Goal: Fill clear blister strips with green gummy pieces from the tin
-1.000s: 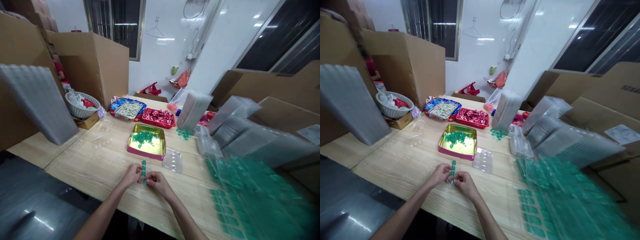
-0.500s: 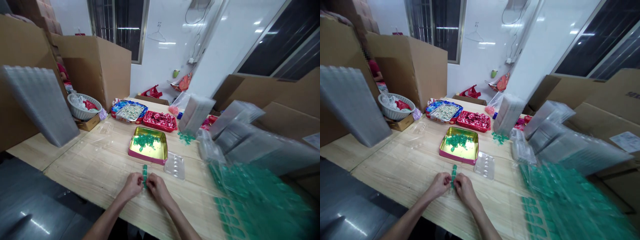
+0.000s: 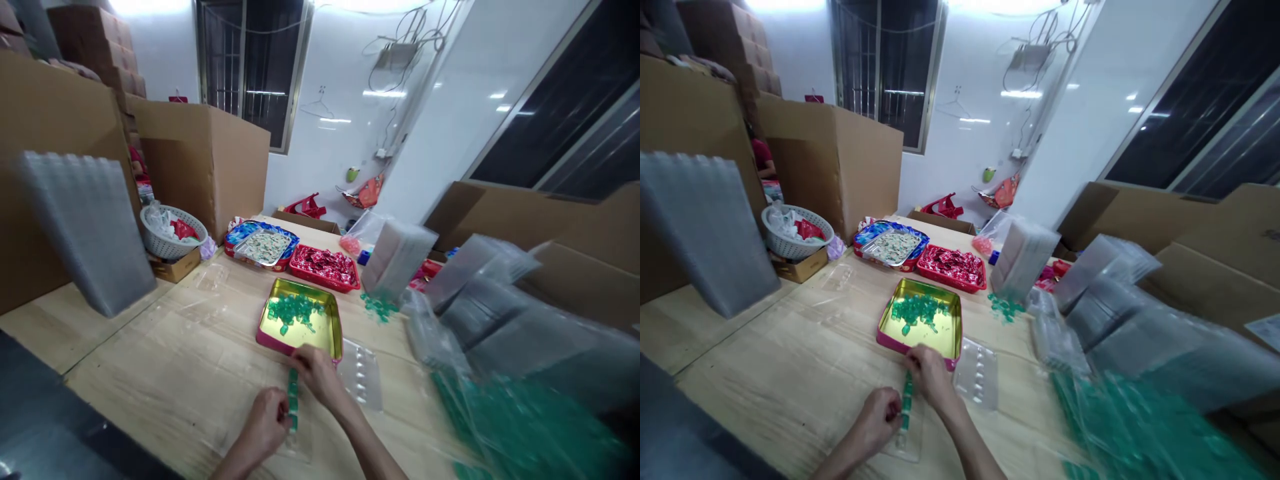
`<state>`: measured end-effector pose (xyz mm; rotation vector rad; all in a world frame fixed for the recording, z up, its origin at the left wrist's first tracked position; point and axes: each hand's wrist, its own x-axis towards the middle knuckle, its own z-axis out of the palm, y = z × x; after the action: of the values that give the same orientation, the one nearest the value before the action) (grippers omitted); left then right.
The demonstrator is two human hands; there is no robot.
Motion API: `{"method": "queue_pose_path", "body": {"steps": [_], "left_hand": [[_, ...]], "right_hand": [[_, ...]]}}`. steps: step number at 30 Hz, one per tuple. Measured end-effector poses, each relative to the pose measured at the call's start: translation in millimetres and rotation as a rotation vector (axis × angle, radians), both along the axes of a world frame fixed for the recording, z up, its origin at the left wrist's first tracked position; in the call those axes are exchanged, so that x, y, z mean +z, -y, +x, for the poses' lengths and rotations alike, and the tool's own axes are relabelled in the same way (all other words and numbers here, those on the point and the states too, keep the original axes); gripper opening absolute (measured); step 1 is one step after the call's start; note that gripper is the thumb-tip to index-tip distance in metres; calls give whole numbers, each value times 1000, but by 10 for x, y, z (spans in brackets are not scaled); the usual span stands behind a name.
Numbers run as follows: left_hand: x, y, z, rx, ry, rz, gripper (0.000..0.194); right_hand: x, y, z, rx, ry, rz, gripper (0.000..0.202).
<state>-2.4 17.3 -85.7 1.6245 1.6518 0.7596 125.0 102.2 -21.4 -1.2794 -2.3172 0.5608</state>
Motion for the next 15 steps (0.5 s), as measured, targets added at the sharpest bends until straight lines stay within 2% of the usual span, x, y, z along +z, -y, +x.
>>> {"method": "queue_pose_path", "body": {"steps": [2, 5, 8, 11, 13, 15], "left_hand": [[11, -15, 14, -6, 12, 3, 16], [16, -40, 30, -22, -1, 17, 18], [51, -52, 15, -55, 0, 13, 17], [126, -56, -24, -83, 27, 7, 19], [166, -66, -49, -87, 49, -18, 23], [181, -78, -66, -91, 69, -47, 25]], "right_hand": [[44, -305, -131, -45, -16, 37, 17], [-9, -704, -341, -88, 17, 17, 21], [-85, -893, -445, -92, 12, -29, 22], [-90, -807, -344, -112, -46, -68, 23], [-67, -591, -169, -117, -93, -96, 23], [-50, -265, 45, -63, -152, -146, 21]]}}
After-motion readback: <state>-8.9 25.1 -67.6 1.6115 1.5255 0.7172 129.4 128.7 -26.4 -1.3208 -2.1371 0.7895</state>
